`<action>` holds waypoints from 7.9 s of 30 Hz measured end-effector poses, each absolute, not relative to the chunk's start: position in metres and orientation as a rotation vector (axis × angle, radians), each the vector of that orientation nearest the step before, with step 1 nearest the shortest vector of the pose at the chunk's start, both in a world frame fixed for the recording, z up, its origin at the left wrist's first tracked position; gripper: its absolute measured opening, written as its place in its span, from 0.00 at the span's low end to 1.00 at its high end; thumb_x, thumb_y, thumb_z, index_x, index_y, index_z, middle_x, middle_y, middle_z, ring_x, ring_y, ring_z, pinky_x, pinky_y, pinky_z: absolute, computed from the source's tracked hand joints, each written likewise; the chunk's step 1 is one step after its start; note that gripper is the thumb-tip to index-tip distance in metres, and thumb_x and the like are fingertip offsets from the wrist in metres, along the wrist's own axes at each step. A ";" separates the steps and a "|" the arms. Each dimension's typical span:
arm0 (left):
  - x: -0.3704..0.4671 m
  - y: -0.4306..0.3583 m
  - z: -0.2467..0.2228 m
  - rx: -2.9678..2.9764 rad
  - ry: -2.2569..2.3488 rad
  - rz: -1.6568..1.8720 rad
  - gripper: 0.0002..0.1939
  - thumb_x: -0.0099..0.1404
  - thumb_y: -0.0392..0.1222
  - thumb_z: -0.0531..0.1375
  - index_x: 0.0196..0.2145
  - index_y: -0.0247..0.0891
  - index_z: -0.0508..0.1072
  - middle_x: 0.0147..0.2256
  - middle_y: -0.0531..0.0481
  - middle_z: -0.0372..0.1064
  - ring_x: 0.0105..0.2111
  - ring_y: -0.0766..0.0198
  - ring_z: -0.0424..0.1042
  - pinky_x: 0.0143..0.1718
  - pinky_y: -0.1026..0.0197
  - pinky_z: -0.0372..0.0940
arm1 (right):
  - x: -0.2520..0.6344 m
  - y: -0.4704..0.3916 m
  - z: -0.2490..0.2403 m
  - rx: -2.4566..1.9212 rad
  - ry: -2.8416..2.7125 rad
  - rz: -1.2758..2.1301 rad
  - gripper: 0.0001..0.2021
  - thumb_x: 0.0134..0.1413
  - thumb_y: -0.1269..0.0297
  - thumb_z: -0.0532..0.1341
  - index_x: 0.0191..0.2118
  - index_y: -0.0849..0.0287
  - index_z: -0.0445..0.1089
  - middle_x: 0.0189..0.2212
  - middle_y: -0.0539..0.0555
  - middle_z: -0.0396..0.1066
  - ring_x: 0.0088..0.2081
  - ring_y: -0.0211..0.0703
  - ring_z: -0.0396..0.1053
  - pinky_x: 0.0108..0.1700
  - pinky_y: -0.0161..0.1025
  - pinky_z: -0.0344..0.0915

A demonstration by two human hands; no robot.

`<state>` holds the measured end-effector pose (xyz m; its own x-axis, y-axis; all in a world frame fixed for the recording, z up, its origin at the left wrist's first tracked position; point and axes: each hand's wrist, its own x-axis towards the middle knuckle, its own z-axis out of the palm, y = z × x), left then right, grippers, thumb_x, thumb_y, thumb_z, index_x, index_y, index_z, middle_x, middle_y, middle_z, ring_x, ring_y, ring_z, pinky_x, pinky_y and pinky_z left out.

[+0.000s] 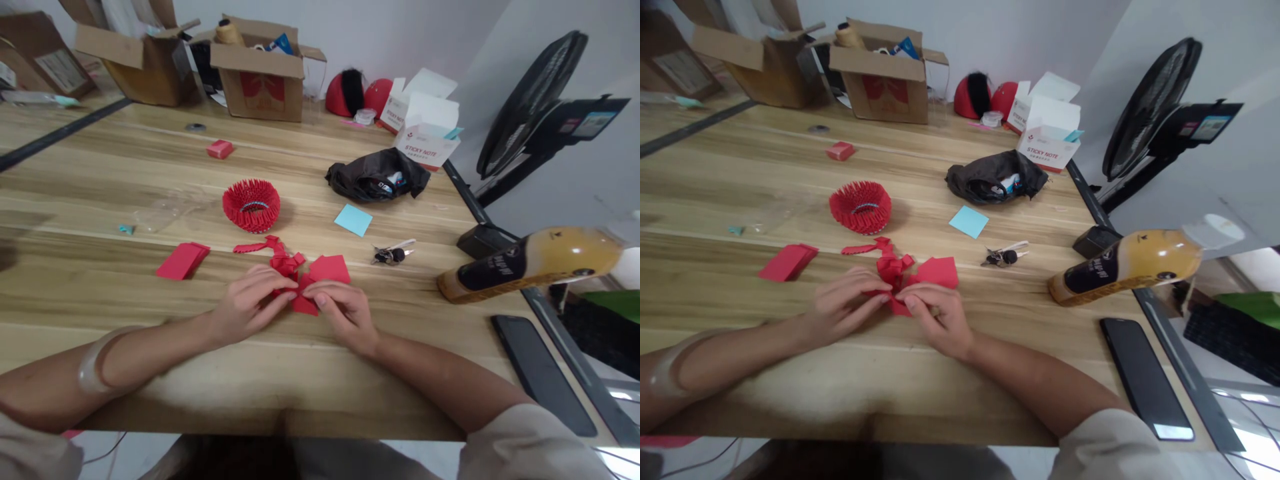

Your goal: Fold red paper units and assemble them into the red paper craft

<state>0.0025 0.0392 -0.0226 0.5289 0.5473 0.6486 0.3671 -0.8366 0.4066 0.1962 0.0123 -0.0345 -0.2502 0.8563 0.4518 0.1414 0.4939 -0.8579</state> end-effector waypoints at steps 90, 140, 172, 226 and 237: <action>0.009 0.030 -0.019 2.047 1.075 1.125 0.04 0.59 0.36 0.61 0.30 0.37 0.77 0.31 0.49 0.77 0.31 0.65 0.75 0.35 0.65 0.72 | 0.182 0.018 -0.046 -1.019 -1.182 1.547 0.13 0.43 0.56 0.67 0.21 0.61 0.70 0.18 0.49 0.72 0.21 0.34 0.68 0.28 0.32 0.67; 0.006 0.034 -0.023 2.346 0.971 1.146 0.02 0.60 0.36 0.60 0.29 0.37 0.72 0.27 0.51 0.74 0.27 0.67 0.72 0.29 0.66 0.68 | 0.193 0.012 -0.039 -0.852 -1.753 0.855 0.05 0.51 0.63 0.63 0.33 0.55 0.76 0.35 0.56 0.76 0.37 0.43 0.74 0.42 0.40 0.70; 0.008 0.033 -0.019 2.248 0.971 1.144 0.02 0.60 0.37 0.61 0.31 0.39 0.76 0.29 0.52 0.77 0.27 0.67 0.76 0.32 0.67 0.70 | 0.188 0.020 -0.046 -0.961 -1.294 1.229 0.06 0.42 0.65 0.68 0.27 0.58 0.71 0.25 0.50 0.73 0.27 0.37 0.70 0.32 0.34 0.67; 0.004 0.033 -0.022 2.216 0.772 1.175 0.05 0.59 0.31 0.60 0.28 0.38 0.70 0.28 0.50 0.73 0.30 0.64 0.73 0.32 0.61 0.69 | 0.194 0.021 -0.041 -0.984 -1.520 1.175 0.08 0.49 0.61 0.64 0.27 0.59 0.74 0.22 0.51 0.73 0.24 0.37 0.69 0.29 0.35 0.66; -0.004 0.054 -0.034 2.135 1.214 1.245 0.08 0.55 0.33 0.60 0.34 0.38 0.65 0.35 0.47 0.70 0.38 0.57 0.72 0.42 0.52 0.66 | 0.211 0.040 -0.051 -1.386 -1.975 0.465 0.06 0.48 0.66 0.64 0.36 0.55 0.74 0.41 0.56 0.75 0.45 0.50 0.68 0.53 0.54 0.55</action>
<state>-0.0043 0.0537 -0.0340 0.2323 0.8294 0.5081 0.4872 -0.5514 0.6772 0.2106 0.0396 -0.0507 -0.2101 0.9243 0.3186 0.6850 0.3717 -0.6266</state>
